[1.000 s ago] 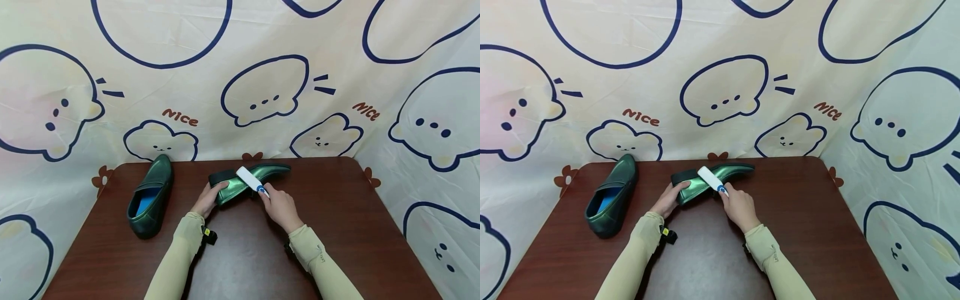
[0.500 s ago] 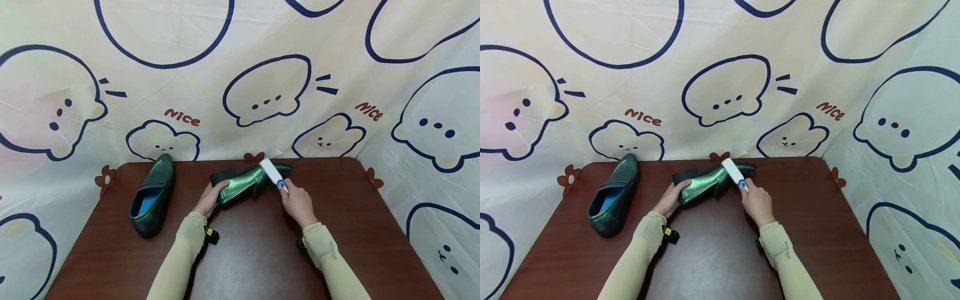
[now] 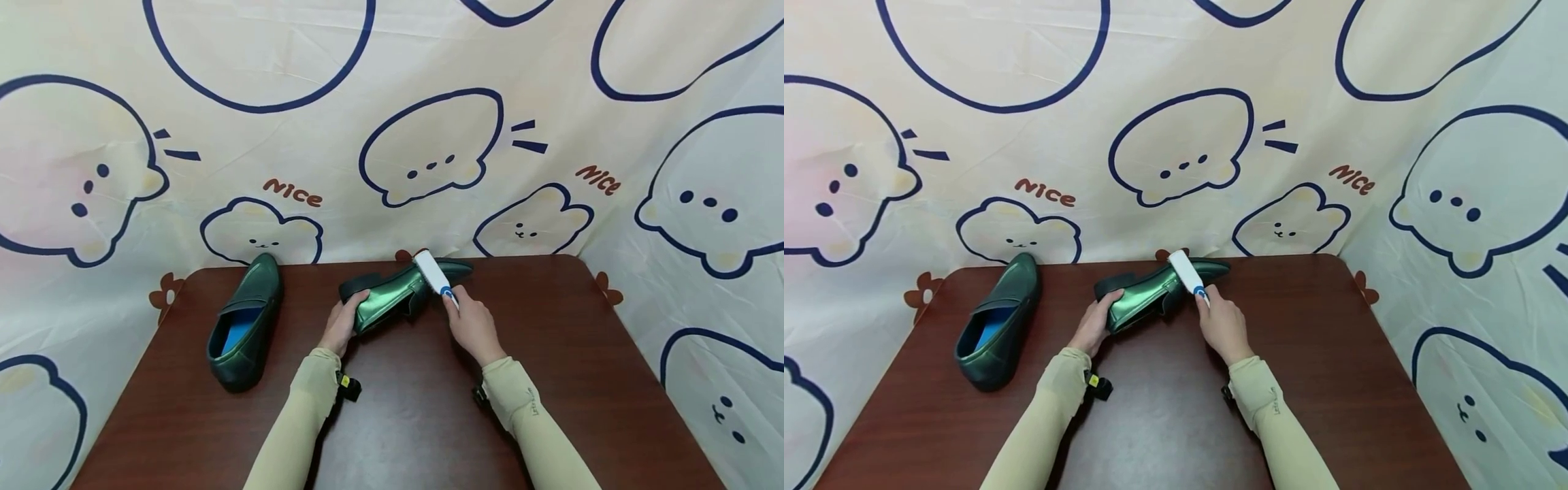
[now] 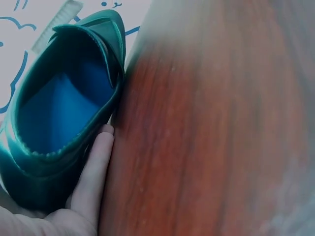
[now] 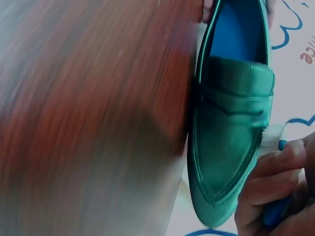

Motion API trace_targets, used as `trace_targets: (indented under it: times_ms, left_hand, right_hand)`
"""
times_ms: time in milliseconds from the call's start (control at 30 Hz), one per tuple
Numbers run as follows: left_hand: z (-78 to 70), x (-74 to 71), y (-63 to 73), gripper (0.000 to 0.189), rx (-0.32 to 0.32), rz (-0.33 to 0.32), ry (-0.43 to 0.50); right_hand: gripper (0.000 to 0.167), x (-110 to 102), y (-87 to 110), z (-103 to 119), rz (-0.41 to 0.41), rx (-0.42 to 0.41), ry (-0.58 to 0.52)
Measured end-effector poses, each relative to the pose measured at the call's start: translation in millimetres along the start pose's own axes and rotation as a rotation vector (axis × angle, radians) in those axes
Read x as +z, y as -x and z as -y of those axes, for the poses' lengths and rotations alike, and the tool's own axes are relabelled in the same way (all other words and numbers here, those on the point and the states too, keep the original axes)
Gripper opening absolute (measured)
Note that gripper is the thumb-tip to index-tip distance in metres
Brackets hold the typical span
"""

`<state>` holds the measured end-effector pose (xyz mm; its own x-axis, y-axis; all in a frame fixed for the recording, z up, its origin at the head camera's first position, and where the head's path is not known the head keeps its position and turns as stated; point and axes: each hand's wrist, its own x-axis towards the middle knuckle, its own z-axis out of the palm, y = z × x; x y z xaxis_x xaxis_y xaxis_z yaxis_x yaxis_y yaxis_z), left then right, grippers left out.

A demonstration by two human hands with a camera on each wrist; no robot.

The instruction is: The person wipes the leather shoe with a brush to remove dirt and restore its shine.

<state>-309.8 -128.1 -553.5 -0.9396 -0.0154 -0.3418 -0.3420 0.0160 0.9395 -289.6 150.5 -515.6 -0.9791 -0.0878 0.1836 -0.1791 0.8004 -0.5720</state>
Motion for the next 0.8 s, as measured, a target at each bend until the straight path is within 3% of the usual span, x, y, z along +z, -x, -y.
trace_targets:
  times_ms: [267, 433, 600, 800]
  left_hand:
    - [-2.8, 3.0, 0.6, 0.078, 0.006, -0.026, 0.086]
    - [-3.7, 5.5, 1.9, 0.074, 0.012, 0.024, 0.135]
    - [-3.3, 4.3, 2.1, 0.075, 0.012, 0.019, 0.134]
    - [-1.5, 2.1, 1.8, 0.076, 0.006, 0.024, 0.145]
  right_hand:
    - [0.026, 4.0, -7.0, 9.3, 0.035, 0.027, 0.025]
    - [0.029, -5.8, -8.8, -11.2, -0.036, 0.105, 0.1]
    - [0.031, -15.7, -9.5, -30.1, -0.065, 0.2, 0.11]
    - [0.028, -12.3, -10.9, -20.6, -0.036, 0.113, 0.009]
